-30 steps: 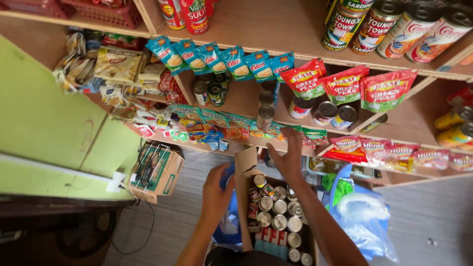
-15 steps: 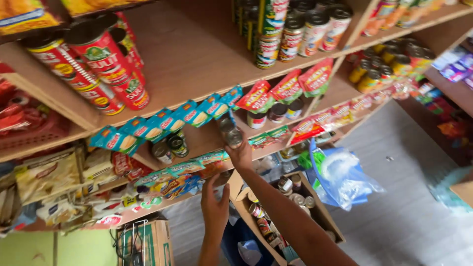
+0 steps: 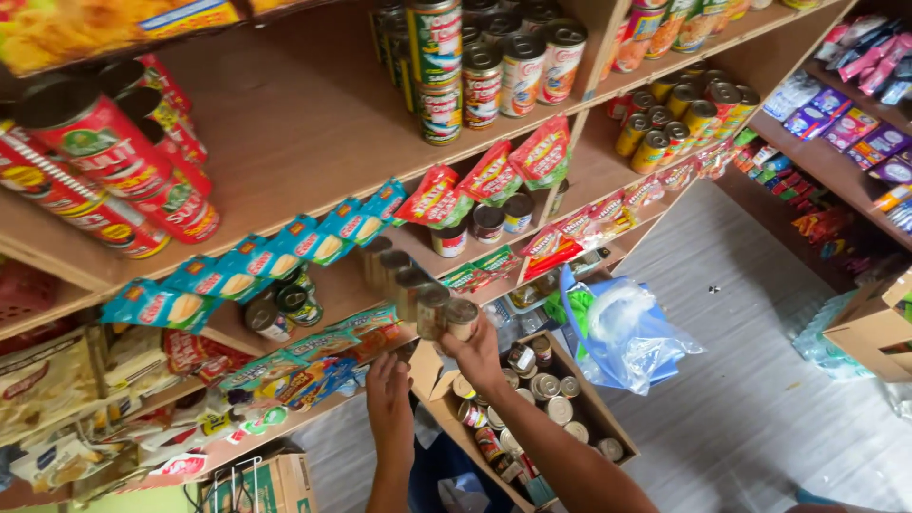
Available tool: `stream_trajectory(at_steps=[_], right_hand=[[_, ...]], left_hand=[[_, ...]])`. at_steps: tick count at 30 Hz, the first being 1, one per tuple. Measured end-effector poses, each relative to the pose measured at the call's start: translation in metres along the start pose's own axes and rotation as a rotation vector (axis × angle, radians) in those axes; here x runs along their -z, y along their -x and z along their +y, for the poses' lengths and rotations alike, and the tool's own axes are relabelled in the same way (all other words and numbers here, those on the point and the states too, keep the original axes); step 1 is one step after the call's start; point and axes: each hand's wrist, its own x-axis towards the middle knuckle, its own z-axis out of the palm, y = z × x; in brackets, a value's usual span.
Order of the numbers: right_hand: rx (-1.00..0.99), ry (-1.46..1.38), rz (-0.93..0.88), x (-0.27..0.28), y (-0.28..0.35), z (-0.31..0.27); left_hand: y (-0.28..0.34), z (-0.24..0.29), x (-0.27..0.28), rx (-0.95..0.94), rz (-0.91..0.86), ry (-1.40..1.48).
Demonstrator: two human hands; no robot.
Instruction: The person is taking canned goods and food packets from a box and arranging them onto grocery store shelves.
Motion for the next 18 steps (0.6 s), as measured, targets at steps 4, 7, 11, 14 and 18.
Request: stream_trajectory(at_steps=[4,7,11,14,18], right_hand=[[-0.053,-0.051,-0.014,0.055,0.037,0.007],[-0.139,-0.237,-0.094,0.096,0.064,-0.017],[-0.243,-0.399,-0.136,0.152,0.089,-0.034],[-0.275,-0.402,-0.187,0.182,0.102,-0.041],[-0.359,-0.471,-0.240,0.209,0.111,-0.057]], left_hand=[[-0.005,-0.002,-0.028,0.379,0.073,0.331],[0.004,-0.004,-0.052,0.726,0.181,0.776],[0.041,0.032,-0.099,0.473,-0.005,0.872],[0.065,0.053,-0.131,0.510,0.106,0.807],[0.093,0.073,-0.161,0.426,0.182,0.779]])
